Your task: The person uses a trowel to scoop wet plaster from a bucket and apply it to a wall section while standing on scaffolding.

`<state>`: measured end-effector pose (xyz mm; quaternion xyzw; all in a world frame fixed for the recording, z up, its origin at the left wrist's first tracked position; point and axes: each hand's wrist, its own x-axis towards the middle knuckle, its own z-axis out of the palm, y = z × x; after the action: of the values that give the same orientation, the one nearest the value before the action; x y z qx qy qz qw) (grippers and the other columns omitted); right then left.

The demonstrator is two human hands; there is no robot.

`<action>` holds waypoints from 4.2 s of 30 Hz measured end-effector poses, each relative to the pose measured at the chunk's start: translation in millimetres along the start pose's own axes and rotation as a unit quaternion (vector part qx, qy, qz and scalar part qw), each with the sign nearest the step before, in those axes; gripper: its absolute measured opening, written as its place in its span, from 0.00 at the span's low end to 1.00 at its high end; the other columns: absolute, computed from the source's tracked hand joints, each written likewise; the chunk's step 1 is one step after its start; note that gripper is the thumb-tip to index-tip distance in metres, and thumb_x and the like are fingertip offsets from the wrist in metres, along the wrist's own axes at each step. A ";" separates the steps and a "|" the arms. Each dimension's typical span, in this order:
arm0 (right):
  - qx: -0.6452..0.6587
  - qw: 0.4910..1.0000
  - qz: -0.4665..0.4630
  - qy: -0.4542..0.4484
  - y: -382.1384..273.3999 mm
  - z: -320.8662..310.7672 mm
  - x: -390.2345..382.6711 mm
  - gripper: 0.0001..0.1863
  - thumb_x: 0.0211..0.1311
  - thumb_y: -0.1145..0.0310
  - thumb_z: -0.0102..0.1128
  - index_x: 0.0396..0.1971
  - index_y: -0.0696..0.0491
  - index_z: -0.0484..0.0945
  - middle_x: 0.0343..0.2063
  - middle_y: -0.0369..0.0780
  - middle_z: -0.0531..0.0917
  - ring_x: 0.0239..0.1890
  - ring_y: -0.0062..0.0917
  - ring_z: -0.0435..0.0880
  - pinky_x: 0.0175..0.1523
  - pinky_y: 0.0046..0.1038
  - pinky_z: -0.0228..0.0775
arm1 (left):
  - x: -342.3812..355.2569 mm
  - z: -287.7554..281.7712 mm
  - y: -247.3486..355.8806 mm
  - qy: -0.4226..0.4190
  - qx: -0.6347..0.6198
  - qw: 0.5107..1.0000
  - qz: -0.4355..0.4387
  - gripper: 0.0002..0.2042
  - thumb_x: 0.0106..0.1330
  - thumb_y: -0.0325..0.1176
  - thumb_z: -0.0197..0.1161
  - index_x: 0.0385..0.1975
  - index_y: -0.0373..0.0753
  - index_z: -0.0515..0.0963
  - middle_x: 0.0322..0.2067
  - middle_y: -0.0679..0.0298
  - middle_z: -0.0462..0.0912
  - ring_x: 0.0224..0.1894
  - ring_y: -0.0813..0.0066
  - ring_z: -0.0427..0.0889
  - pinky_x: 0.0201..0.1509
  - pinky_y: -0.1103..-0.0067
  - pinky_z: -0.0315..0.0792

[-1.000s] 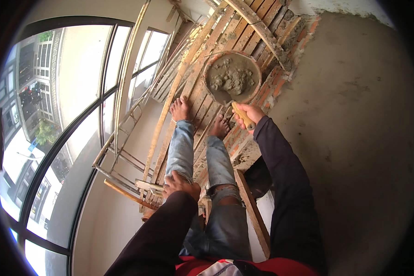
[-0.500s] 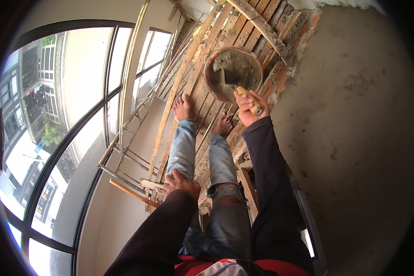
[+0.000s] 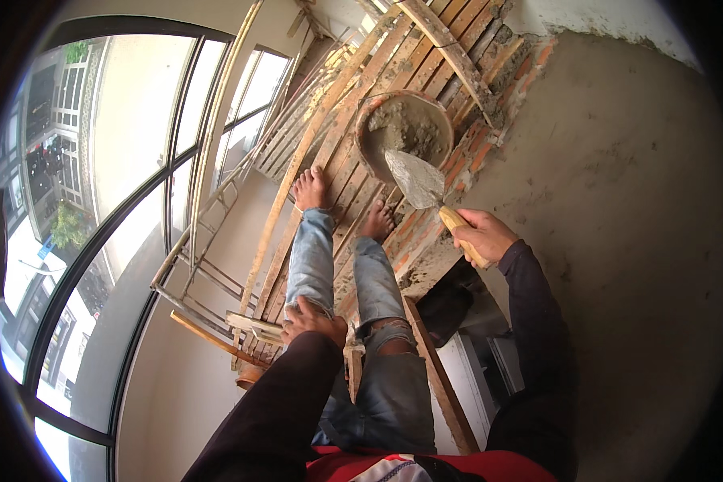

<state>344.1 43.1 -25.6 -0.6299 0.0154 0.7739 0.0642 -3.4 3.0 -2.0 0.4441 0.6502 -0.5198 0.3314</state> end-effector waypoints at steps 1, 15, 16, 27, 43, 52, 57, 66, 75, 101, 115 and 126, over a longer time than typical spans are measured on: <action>-0.254 0.961 -0.069 0.082 -2.3 5.0 -3.5 0.22 0.67 0.65 0.50 0.58 0.56 0.68 0.31 0.44 0.80 0.25 0.26 0.82 0.27 0.27 0.75 | 0.4 0.9 -0.4 0.006 0.017 1.000 -0.003 0.44 0.52 0.51 0.60 0.69 0.38 0.54 0.62 0.46 0.64 0.59 0.50 0.74 0.64 0.62 0.62; -0.273 0.946 -0.016 0.174 -9.7 1.7 162.1 0.19 0.71 0.61 0.52 0.54 0.58 0.69 0.41 0.47 0.82 0.32 0.34 0.84 0.34 0.32 0.80 | -2.9 9.9 -5.0 0.011 -0.026 1.000 0.001 0.42 0.53 0.49 0.60 0.68 0.37 0.53 0.63 0.44 0.62 0.60 0.45 0.71 0.66 0.59 0.59; -0.055 0.991 0.048 0.114 -15.9 -8.3 140.4 0.19 0.70 0.59 0.53 0.50 0.58 0.70 0.38 0.45 0.82 0.27 0.31 0.83 0.28 0.30 0.78 | -3.0 9.8 -4.1 -0.011 -0.036 0.999 0.008 0.42 0.53 0.49 0.60 0.68 0.37 0.54 0.63 0.44 0.62 0.60 0.45 0.71 0.66 0.59 0.59; -0.552 0.787 0.041 0.272 -32.8 35.8 169.5 0.20 0.71 0.60 0.50 0.56 0.56 0.71 0.47 0.46 0.81 0.43 0.41 0.82 0.51 0.39 0.77 | -1.3 17.5 -10.0 0.007 -0.040 0.999 0.008 0.42 0.53 0.48 0.61 0.67 0.37 0.55 0.62 0.45 0.63 0.60 0.45 0.71 0.64 0.59 0.61; -0.557 0.772 0.019 0.306 22.8 56.5 120.6 0.23 0.67 0.64 0.56 0.58 0.58 0.68 0.46 0.50 0.82 0.47 0.45 0.82 0.51 0.41 0.76 | 3.6 30.1 -9.5 0.017 -0.021 1.000 0.012 0.44 0.53 0.49 0.60 0.70 0.37 0.53 0.63 0.44 0.62 0.60 0.46 0.71 0.64 0.60 0.62; 0.205 0.975 0.065 0.060 22.8 -23.5 142.5 0.17 0.71 0.57 0.52 0.49 0.54 0.69 0.26 0.36 0.73 0.20 0.19 0.72 0.19 0.22 0.65 | -0.4 25.1 -8.5 0.022 -0.011 1.000 0.017 0.43 0.53 0.49 0.59 0.69 0.36 0.53 0.62 0.44 0.63 0.60 0.46 0.72 0.64 0.60 0.62; -0.244 0.948 -0.074 0.188 54.1 15.0 48.9 0.20 0.70 0.60 0.51 0.55 0.55 0.67 0.30 0.45 0.81 0.30 0.33 0.83 0.31 0.35 0.76 | -2.0 18.6 -5.6 0.024 -0.018 0.999 0.022 0.41 0.53 0.48 0.60 0.67 0.36 0.55 0.62 0.44 0.64 0.59 0.46 0.72 0.62 0.59 0.64; -0.500 0.827 0.051 0.253 7.6 47.5 178.3 0.24 0.69 0.62 0.54 0.61 0.54 0.68 0.45 0.46 0.82 0.44 0.37 0.84 0.45 0.40 0.80 | 0.0 29.1 -6.5 0.035 -0.005 0.999 0.020 0.43 0.53 0.49 0.60 0.68 0.36 0.53 0.63 0.43 0.62 0.57 0.45 0.74 0.62 0.59 0.63; 0.479 0.871 0.072 -0.080 14.3 -33.2 134.6 0.19 0.72 0.55 0.50 0.51 0.55 0.70 0.26 0.35 0.75 0.17 0.16 0.70 0.19 0.18 0.64 | -4.8 20.0 -0.3 0.002 -0.054 0.999 -0.001 0.41 0.50 0.44 0.62 0.66 0.38 0.55 0.64 0.45 0.60 0.62 0.43 0.68 0.66 0.57 0.56; 0.309 0.947 -0.012 -0.085 -15.7 -30.8 77.8 0.18 0.71 0.60 0.48 0.48 0.61 0.68 0.27 0.37 0.75 0.16 0.15 0.73 0.18 0.18 0.68 | -7.3 3.1 7.3 -0.006 -0.013 1.000 -0.008 0.43 0.52 0.46 0.60 0.69 0.40 0.54 0.65 0.47 0.60 0.64 0.47 0.67 0.67 0.58 0.54; 0.090 0.995 0.024 0.033 5.0 -4.4 186.5 0.11 0.65 0.64 0.59 0.35 0.56 0.73 0.23 0.37 0.76 0.18 0.21 0.74 0.20 0.26 0.67 | -6.3 10.6 3.8 0.022 0.019 1.000 -0.010 0.42 0.52 0.47 0.61 0.69 0.40 0.55 0.66 0.46 0.59 0.64 0.44 0.67 0.68 0.59 0.57; 0.316 0.942 -0.115 -0.004 28.2 19.6 175.6 0.12 0.65 0.66 0.58 0.43 0.56 0.71 0.25 0.36 0.76 0.17 0.15 0.73 0.17 0.20 0.66 | -6.6 3.2 7.0 0.015 0.023 1.000 -0.010 0.43 0.52 0.48 0.60 0.70 0.39 0.54 0.66 0.46 0.60 0.63 0.46 0.69 0.67 0.60 0.59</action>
<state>286.9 31.3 -194.7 -0.5714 0.1865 0.7191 0.3489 5.5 -1.2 0.4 0.4528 0.6475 -0.5314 0.3055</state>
